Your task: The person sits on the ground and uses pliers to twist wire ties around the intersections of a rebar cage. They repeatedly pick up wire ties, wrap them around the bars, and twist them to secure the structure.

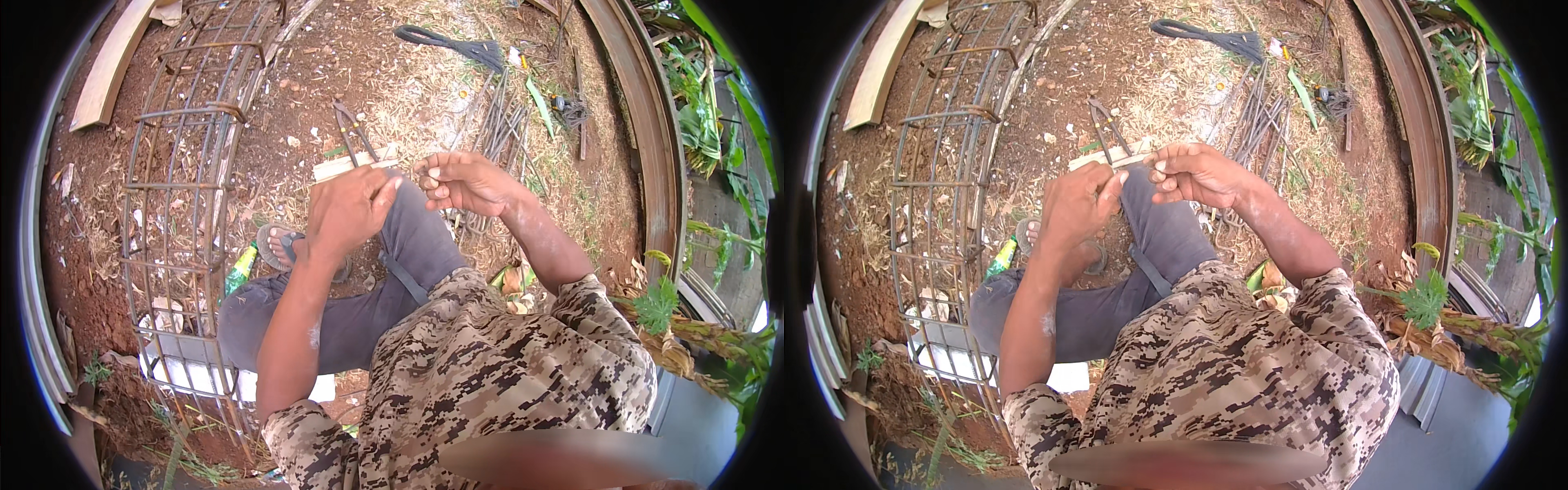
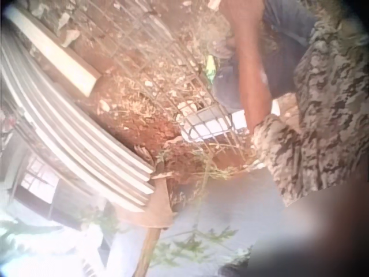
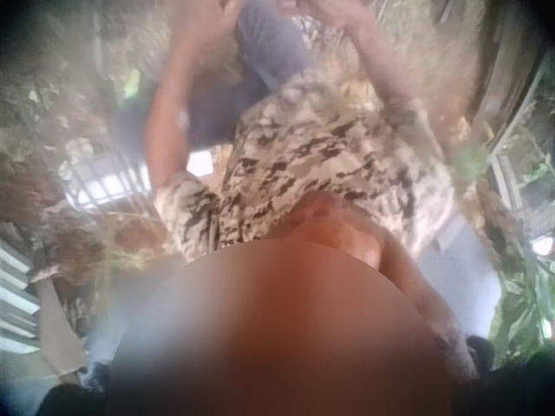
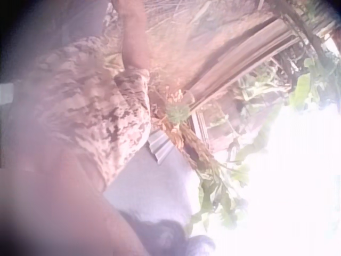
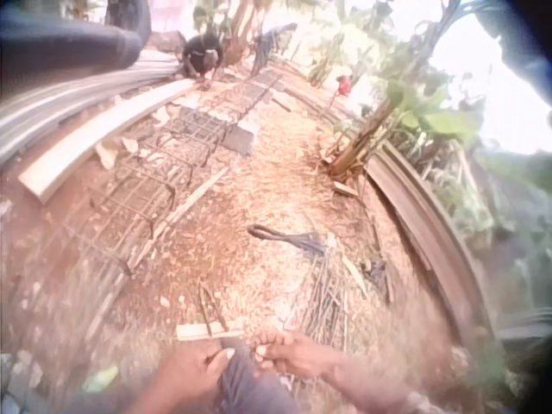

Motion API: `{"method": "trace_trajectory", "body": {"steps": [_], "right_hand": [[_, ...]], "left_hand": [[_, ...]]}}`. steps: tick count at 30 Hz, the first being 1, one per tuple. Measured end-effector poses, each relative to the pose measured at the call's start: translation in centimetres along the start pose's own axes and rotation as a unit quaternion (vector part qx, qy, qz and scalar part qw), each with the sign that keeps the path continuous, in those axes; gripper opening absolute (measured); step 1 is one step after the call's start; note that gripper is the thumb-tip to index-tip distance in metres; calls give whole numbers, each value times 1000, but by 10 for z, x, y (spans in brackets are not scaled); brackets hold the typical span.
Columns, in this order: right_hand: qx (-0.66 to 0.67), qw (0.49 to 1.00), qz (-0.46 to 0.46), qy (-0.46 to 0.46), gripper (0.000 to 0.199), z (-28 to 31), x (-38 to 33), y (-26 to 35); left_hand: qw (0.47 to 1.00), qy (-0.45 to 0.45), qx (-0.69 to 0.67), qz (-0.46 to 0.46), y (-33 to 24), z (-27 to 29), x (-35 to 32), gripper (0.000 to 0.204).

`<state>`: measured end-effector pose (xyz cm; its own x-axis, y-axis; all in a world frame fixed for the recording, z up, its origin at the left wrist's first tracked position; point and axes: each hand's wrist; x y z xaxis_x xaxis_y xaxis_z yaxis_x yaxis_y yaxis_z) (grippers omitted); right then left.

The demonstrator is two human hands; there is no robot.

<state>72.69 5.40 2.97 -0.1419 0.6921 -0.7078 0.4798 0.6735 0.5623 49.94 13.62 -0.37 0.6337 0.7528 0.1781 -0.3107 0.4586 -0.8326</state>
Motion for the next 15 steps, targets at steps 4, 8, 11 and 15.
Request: {"method": "trace_trajectory", "body": {"steps": [4,8,11,15], "right_hand": [[-99,993,19,-56,38,4,-2,-5],[-566,758,260,-193,52,1,-7,-13],[-721,495,416,-251,55,-9,-13,-21],[-727,545,396,-138,50,-30,-7,-25]], "left_hand": [[987,33,88,-129,-22,0,6,22],[993,-59,97,10,-24,14,20,24],[991,56,38,112,-7,16,24,30],[906,242,-256,233,12,7,20,37]]}}
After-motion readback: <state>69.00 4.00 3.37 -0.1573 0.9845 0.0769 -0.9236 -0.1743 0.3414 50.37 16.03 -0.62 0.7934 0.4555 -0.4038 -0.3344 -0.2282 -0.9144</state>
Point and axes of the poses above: each hand's wrist, its own x-axis towards the middle knuckle, its own z-axis out of the back of the hand, y = z × x, and after that the axes turned 5 degrees about -y, right-handed
